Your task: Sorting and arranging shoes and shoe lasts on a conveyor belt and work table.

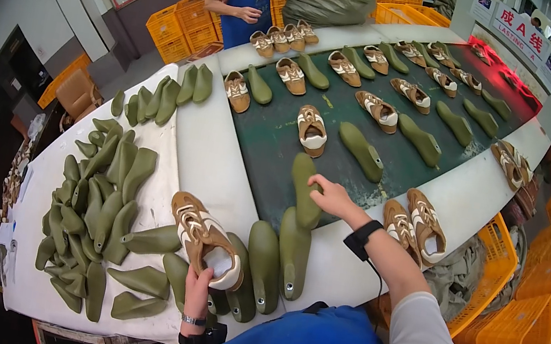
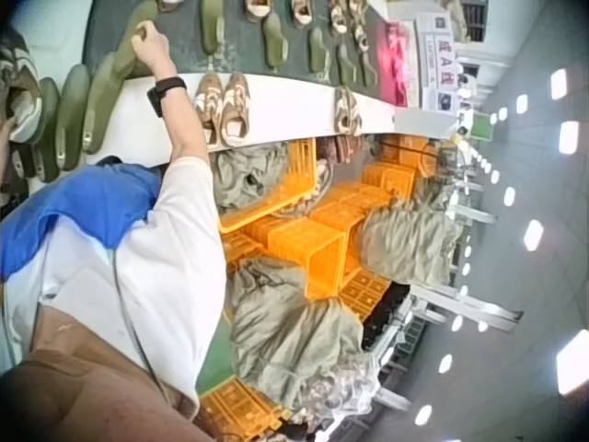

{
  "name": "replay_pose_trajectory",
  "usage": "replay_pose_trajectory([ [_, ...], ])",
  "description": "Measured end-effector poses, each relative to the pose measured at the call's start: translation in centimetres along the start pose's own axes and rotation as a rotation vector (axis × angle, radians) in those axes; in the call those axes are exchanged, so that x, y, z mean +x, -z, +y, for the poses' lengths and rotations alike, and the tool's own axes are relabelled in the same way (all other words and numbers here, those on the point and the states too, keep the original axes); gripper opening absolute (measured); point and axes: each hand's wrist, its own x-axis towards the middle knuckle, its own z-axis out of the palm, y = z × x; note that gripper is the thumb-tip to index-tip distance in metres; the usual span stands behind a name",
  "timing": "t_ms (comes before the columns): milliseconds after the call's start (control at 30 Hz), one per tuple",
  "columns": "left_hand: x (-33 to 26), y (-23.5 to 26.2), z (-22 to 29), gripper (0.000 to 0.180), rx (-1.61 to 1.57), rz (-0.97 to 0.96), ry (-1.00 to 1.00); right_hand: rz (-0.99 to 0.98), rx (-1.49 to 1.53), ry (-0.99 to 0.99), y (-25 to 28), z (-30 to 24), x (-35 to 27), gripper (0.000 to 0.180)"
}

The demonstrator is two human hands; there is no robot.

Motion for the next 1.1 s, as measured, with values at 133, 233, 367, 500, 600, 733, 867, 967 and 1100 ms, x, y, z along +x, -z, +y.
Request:
replay_pose_trajectory([
  [133,0.9,0.8,-0.7,0.039,0.078,-0.008,-0.044,-0.022,-0.266,0.095,-2.5,1.0,4.8,0.034],
  [233,1.2,-0.1,0.7,0.039,0.015,0.011,0.022,-0.145,-0.419,0.102,-4.6,3.6,6.1,0.035],
  [367,2.6,-1.0,0.7,0.040,0.001,-0.004,-0.048,-0.081,-0.542,0.209,-6.9,3.8,5.3,0.029],
  [500,4.2,-2.0,0.2,0.039,0.103,-0.076,-0.052,-0.221,-0.514,0.164,-6.9,2.1,3.9,0.027],
  [600,4.1,-4.0,1.5,0.035,0.096,-0.107,0.028,-0.251,-0.493,0.168,-6.7,2.0,1.8,0.030],
  [733,4.1,-4.8,2.1,0.037,0.057,-0.156,0.051,-0.205,-0.344,0.074,-4.9,0.8,-1.2,0.034],
  [867,4.8,-5.9,2.8,0.035,0.031,-0.194,0.076,-0.244,-0.105,0.252,-5.7,2.6,-6.3,0.045],
  [967,8.2,-7.1,2.9,0.035,0.085,-0.248,0.153,-0.265,-0.239,0.477,-7.0,2.6,-12.3,0.051],
  [1100,17.8,-8.3,-0.5,0.043,0.259,-0.342,0.300,-0.217,-0.166,0.388,-7.1,1.4,-14.6,0.053],
])
